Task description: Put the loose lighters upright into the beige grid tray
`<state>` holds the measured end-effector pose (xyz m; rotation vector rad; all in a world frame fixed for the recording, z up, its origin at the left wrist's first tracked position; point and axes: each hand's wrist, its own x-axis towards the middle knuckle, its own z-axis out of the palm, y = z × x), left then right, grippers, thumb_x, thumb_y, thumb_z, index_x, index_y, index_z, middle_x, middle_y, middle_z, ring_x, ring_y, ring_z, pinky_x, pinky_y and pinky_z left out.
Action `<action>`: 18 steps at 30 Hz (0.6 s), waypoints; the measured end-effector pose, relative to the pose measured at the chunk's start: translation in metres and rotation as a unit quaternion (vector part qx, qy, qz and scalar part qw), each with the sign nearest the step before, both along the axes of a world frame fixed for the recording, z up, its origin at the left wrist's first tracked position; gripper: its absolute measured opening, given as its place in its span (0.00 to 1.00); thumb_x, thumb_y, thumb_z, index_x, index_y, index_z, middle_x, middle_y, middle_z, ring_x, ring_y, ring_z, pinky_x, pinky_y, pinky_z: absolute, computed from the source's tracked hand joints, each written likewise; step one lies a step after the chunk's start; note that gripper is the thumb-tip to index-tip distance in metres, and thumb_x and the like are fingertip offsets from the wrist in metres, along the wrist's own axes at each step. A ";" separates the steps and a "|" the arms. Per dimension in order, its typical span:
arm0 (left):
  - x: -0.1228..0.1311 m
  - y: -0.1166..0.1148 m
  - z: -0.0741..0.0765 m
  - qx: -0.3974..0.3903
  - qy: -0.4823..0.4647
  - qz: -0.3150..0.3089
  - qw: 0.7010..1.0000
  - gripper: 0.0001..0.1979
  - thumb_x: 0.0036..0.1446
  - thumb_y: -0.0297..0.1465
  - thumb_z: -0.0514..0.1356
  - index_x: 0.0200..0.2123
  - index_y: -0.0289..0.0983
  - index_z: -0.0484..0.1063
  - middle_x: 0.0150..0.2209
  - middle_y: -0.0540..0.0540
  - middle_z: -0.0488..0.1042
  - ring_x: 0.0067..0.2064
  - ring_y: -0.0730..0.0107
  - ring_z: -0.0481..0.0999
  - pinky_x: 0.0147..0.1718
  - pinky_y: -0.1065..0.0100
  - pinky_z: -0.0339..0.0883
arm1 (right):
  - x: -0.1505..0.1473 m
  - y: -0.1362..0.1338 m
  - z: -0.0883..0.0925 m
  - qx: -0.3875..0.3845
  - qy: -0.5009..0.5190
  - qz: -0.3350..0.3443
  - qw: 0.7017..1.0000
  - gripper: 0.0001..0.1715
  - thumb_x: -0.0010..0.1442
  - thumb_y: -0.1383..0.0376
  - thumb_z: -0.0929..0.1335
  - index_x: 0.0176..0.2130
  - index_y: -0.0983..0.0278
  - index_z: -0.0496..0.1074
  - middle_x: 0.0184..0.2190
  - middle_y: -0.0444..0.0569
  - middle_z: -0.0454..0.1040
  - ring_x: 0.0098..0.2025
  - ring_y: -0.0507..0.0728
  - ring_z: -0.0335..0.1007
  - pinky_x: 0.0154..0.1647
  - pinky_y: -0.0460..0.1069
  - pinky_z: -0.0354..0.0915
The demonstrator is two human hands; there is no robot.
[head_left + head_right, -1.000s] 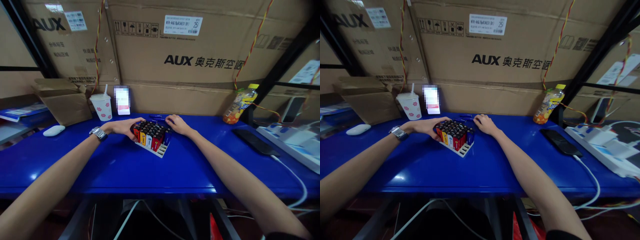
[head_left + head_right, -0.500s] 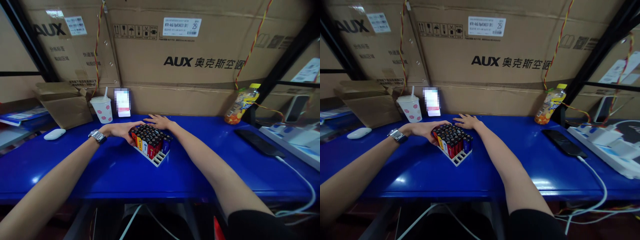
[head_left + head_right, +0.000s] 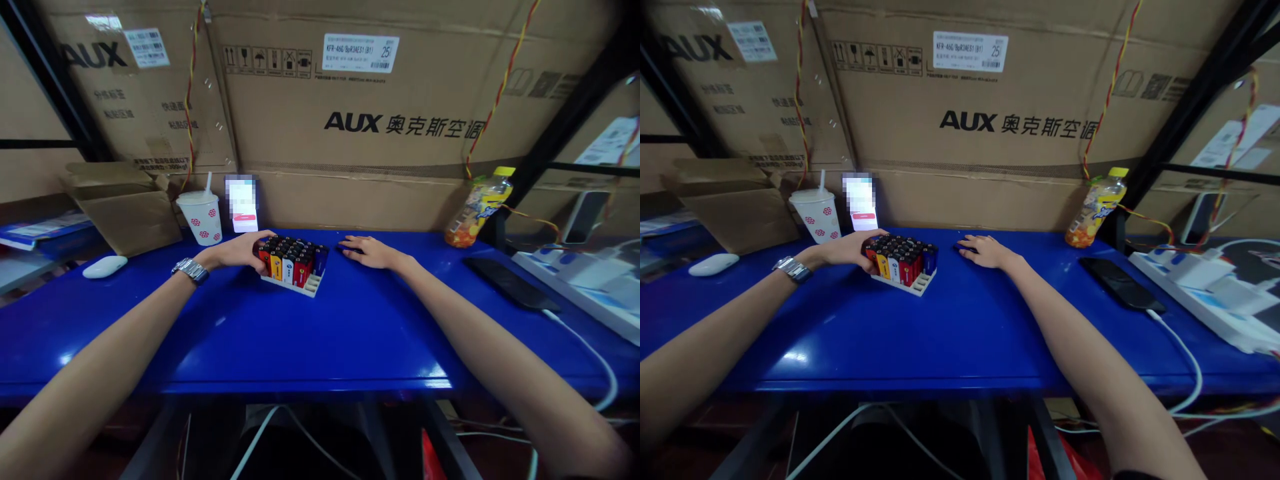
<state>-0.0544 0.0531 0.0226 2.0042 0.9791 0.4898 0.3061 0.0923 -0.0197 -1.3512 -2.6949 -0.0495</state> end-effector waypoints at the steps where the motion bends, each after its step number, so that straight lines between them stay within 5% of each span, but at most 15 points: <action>1: 0.002 0.002 -0.003 0.016 -0.003 0.026 1.000 0.34 0.38 0.27 0.68 0.52 0.38 0.64 0.47 0.44 0.76 0.50 0.53 0.75 0.50 0.53 0.69 | 0.001 -0.002 0.002 0.000 0.002 -0.002 1.000 0.30 0.67 0.52 0.57 0.61 0.61 0.66 0.61 0.56 0.65 0.62 0.66 0.62 0.59 0.63 0.59; 9: 0.022 0.007 -0.026 0.144 0.001 0.086 0.986 0.36 0.50 0.41 0.65 0.60 0.37 0.60 0.59 0.36 0.69 0.58 0.51 0.69 0.55 0.51 0.64 | -0.001 -0.002 0.004 0.054 0.034 0.018 0.998 0.24 0.67 0.58 0.57 0.46 0.69 0.76 0.50 0.61 0.75 0.53 0.65 0.71 0.55 0.60 0.62; 14: 0.026 0.008 -0.033 0.163 0.043 0.104 0.980 0.33 0.55 0.43 0.60 0.60 0.33 0.59 0.57 0.36 0.70 0.56 0.53 0.72 0.55 0.54 0.64 | -0.004 -0.002 0.002 0.138 0.167 0.001 0.976 0.25 0.69 0.56 0.53 0.46 0.68 0.70 0.41 0.61 0.75 0.45 0.63 0.70 0.49 0.58 0.64; 18: 0.025 0.009 -0.036 0.179 0.081 0.122 0.973 0.34 0.56 0.47 0.58 0.59 0.31 0.59 0.55 0.33 0.71 0.53 0.50 0.73 0.51 0.52 0.66 | -0.011 -0.007 0.005 0.098 0.296 -0.048 0.949 0.23 0.68 0.52 0.53 0.42 0.65 0.66 0.32 0.54 0.73 0.32 0.57 0.68 0.37 0.53 0.65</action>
